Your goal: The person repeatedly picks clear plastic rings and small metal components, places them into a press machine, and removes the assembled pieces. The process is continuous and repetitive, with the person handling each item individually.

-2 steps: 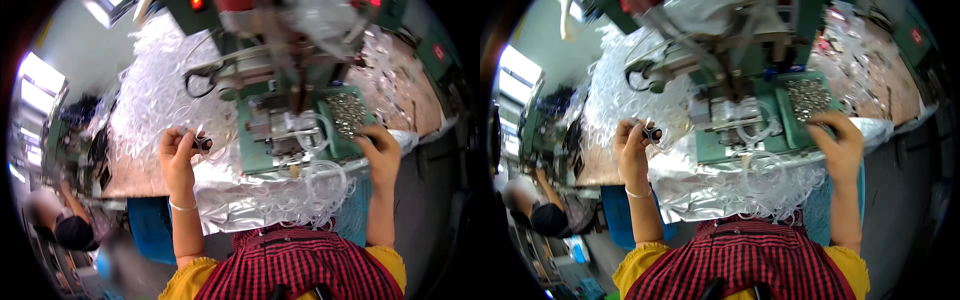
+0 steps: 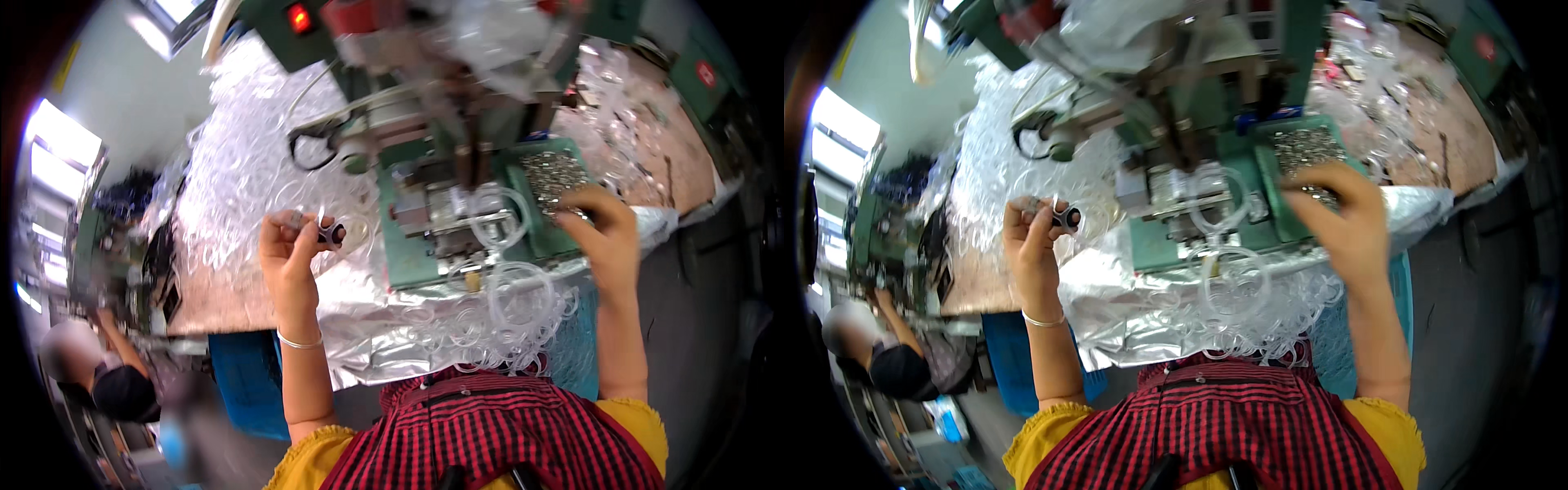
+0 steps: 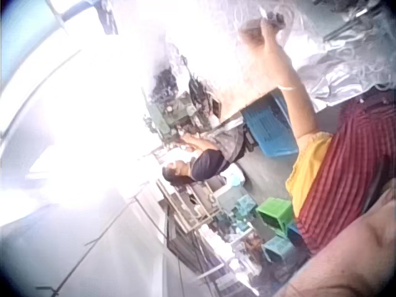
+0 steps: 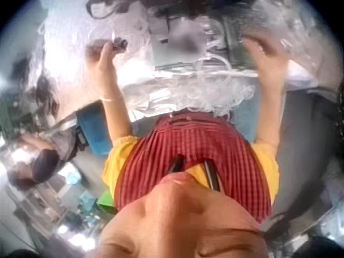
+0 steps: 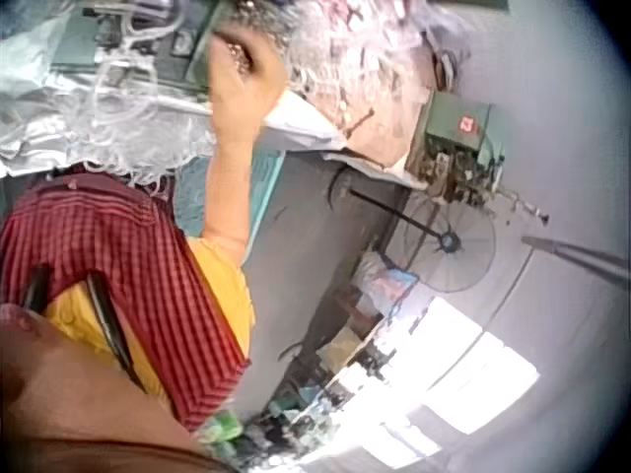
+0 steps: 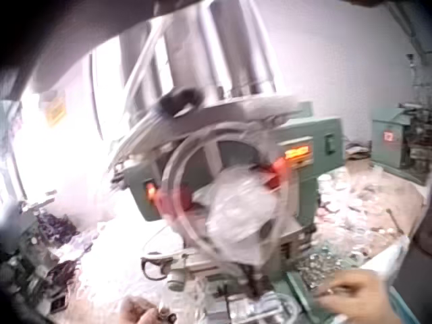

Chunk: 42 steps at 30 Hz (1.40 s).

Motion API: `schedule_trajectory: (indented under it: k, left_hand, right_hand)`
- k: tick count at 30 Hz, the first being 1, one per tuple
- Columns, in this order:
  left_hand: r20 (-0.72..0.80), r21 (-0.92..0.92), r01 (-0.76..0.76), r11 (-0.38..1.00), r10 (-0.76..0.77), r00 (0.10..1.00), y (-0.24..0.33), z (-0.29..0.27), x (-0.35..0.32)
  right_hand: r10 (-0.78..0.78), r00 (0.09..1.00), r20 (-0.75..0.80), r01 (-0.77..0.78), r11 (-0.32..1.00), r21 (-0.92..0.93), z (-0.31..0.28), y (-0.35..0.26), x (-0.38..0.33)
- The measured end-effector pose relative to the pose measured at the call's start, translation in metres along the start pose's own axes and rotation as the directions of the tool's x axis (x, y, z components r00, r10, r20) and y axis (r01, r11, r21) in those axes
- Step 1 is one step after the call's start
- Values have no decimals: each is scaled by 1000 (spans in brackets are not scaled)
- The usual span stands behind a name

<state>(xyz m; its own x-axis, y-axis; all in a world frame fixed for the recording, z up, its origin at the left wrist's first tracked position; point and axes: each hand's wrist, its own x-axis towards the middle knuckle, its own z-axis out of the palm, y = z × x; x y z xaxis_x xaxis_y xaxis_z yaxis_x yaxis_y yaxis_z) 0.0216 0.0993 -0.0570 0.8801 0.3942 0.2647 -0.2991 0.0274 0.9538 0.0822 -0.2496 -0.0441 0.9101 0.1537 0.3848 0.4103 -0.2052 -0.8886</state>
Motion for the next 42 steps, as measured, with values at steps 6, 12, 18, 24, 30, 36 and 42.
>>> schedule_trajectory:
  k: [6,12,18,24,30,36,42]
  left_hand:
    - [-240,-75,-55,996,35,970,-49,10,-21]
    - [-267,-55,-213,975,191,944,-49,10,-11]
    - [-31,-117,-622,774,623,782,47,72,4]
    - [52,41,-712,701,710,703,46,92,4]
    - [684,135,-981,140,703,195,19,111,-11]
    - [686,109,-992,61,717,120,0,111,-11]
    - [572,336,-888,313,682,456,-9,76,-48]
  right_hand:
    - [91,990,110,-124,933,339,72,0,45]
    - [70,996,60,-85,952,293,66,-5,44]
    - [130,974,184,-211,807,552,75,-17,44]
    - [24,994,102,-65,901,430,72,-27,21]
    - [-195,973,-122,22,608,-794,15,74,16]
    - [-201,970,-133,51,709,-704,8,95,13]
    - [-142,977,-161,-11,717,-697,6,94,15]
